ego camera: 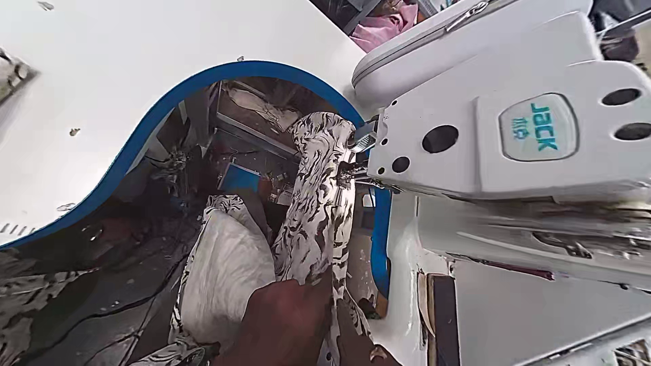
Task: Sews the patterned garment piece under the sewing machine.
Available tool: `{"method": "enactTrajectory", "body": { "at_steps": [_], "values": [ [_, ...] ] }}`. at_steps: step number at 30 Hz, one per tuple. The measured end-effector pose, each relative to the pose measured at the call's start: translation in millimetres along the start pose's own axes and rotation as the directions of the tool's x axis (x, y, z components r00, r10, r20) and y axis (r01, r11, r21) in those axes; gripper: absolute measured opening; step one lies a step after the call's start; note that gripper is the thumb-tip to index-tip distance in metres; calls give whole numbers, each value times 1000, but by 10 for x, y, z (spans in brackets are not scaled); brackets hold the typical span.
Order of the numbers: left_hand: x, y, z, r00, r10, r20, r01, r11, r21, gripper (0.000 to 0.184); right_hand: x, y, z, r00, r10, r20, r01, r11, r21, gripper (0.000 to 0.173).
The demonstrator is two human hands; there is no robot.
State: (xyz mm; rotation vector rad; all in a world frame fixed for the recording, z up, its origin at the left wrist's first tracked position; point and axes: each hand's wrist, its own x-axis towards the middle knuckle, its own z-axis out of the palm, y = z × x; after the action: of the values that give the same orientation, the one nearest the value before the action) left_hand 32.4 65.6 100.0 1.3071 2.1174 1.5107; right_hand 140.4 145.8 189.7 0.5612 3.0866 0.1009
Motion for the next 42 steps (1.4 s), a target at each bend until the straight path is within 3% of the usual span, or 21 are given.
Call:
{"method": "enactTrajectory", "body": {
  "at_steps": [5, 8, 10, 12, 15, 18, 20, 21, 23, 24, 26, 28, 29, 31, 32, 35, 37, 42],
  "values": [
    [205, -139, 174, 984, 55, -171, -62, 997, -35, 23, 206, 16, 68, 998, 9, -68, -17, 992, -123, 26],
    [379, -175, 168, 988, 42, -149, -56, 995, -88, 25, 338, 32, 176, 983, 14, -185, -42, 988, -146, 28],
    [518, -183, 157, 995, -9, -97, -4, 990, -139, 29, 440, 98, 311, 954, 24, -299, -47, 996, -71, 28],
    [641, -167, 59, 987, -146, 61, 156, 967, -203, 32, 462, 178, 396, 942, 81, -325, -65, 996, 59, 30],
    [647, -331, -302, 874, -300, 382, 406, 882, -238, 29, 130, 335, 450, 973, 168, -158, -140, 975, 172, 24],
    [653, -872, -558, 783, -188, 593, 389, 892, -230, 16, -113, 669, 686, 986, 137, 97, -164, 905, 393, 17],
    [910, -1074, -750, 858, -63, 510, 140, 984, -113, 16, -137, 879, 808, 991, 34, 128, -101, 822, 561, 21],
    [1056, -983, -878, 898, 27, 438, -3, 998, -55, 16, -127, 923, 755, 997, -7, 77, -37, 829, 559, 22],
    [1158, -463, -1084, 905, 148, 399, -199, 976, 89, 16, -149, 847, 504, 997, -23, -76, 52, 912, 406, 24],
    [1038, -176, -1064, 885, 128, 447, -209, 968, 137, 16, -223, 756, 369, 991, -8, -135, 49, 952, 303, 26],
    [646, 144, -815, 854, -59, 516, -13, 991, 136, 24, -322, 599, 251, 980, 23, -198, 13, 983, 181, 28],
    [211, 111, -425, 887, -193, 418, 228, 973, -34, 39, -374, 519, 349, 986, 54, -159, -20, 978, 207, 25],
    [37, 84, -259, 918, -226, 326, 278, 952, -124, 46, -354, 488, 406, 990, 54, -132, -24, 976, 214, 23],
    [-170, 87, -4, 973, -204, 110, 221, 961, -168, 49, -284, 384, 380, 992, -8, -126, 23, 992, 124, 15],
    [-202, 76, 60, 980, -190, 65, 198, 964, -175, 44, -250, 288, 309, 987, -70, -147, 77, 996, 48, 11],
    [14, -132, -25, 965, -162, 207, 225, 915, -335, 32, 22, 14, 240, 943, -248, -221, 230, 967, -108, 11],
    [172, -289, -74, 948, -140, 285, 256, 870, -422, 30, 195, -38, 255, 932, -291, -218, 260, 952, -159, 9],
    [215, -351, -79, 970, -127, 207, 216, 842, -495, 37, 369, 54, 248, 950, -240, -201, 209, 964, -161, 7]
  ]
}}
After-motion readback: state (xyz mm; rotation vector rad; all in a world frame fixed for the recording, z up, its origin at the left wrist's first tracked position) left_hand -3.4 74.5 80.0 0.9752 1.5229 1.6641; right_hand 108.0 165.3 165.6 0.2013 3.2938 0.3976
